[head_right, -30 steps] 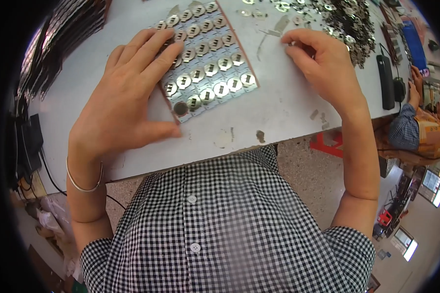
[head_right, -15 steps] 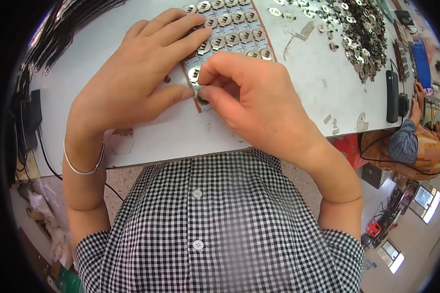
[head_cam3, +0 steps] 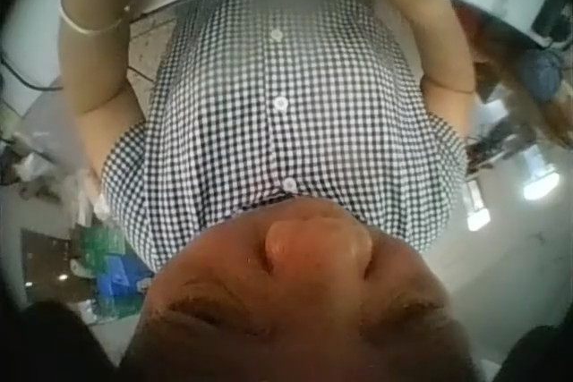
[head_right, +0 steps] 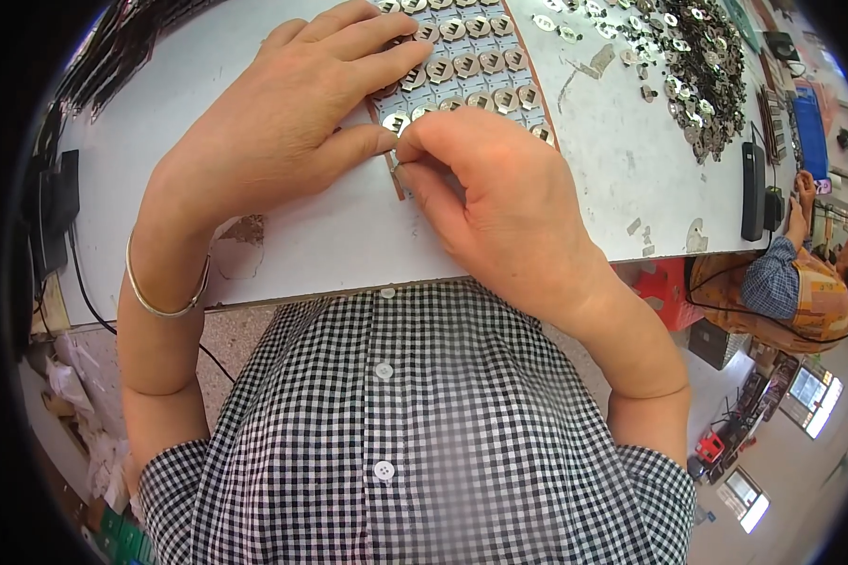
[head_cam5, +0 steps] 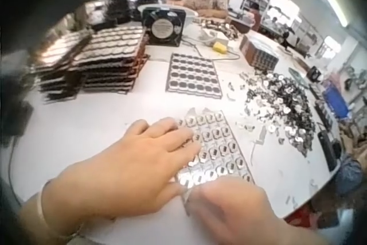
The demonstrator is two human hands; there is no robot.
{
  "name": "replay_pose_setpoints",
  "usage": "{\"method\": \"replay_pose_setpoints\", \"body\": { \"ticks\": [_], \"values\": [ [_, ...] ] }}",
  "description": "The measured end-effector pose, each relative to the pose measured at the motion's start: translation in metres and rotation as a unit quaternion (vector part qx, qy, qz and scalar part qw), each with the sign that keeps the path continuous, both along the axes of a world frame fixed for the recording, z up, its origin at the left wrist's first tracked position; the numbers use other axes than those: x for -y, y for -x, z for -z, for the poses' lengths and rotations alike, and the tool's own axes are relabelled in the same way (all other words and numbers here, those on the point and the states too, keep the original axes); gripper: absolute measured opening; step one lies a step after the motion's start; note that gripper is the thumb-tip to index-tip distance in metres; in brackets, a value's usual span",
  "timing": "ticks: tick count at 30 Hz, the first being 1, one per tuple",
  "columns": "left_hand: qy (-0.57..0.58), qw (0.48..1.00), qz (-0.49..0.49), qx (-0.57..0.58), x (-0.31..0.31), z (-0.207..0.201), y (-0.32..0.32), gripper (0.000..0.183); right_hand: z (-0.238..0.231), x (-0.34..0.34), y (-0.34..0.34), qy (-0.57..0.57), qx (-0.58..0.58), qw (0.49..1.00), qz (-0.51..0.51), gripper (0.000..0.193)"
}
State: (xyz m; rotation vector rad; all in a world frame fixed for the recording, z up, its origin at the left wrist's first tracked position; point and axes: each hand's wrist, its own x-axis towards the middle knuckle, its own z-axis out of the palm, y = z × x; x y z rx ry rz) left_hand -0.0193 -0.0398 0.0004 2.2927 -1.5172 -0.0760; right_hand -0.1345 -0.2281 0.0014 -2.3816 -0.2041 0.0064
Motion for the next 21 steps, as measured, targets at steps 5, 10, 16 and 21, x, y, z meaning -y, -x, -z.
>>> {"method": "replay_pose_setpoints", "body": {
  "ticks": [5,10,16,21],
  "values": [
    [-0.028,0.999,-0.007,-0.030,0.004,-0.009,-0.001,0.045,0.015,0.004,0.008,0.055,0.108,0.993,0.014,0.018],
    [-0.034,0.999,-0.011,-0.026,0.001,-0.006,-0.001,0.047,0.015,0.003,0.014,0.069,0.126,0.990,-0.006,0.026],
    [-0.061,0.998,-0.008,-0.025,0.007,-0.013,-0.002,0.049,0.018,0.003,0.017,0.113,0.133,0.984,-0.017,0.029],
    [0.013,0.999,-0.043,0.012,0.005,0.013,0.003,0.076,0.015,0.009,0.016,0.057,0.147,0.987,-0.019,0.035]
  ]
}}
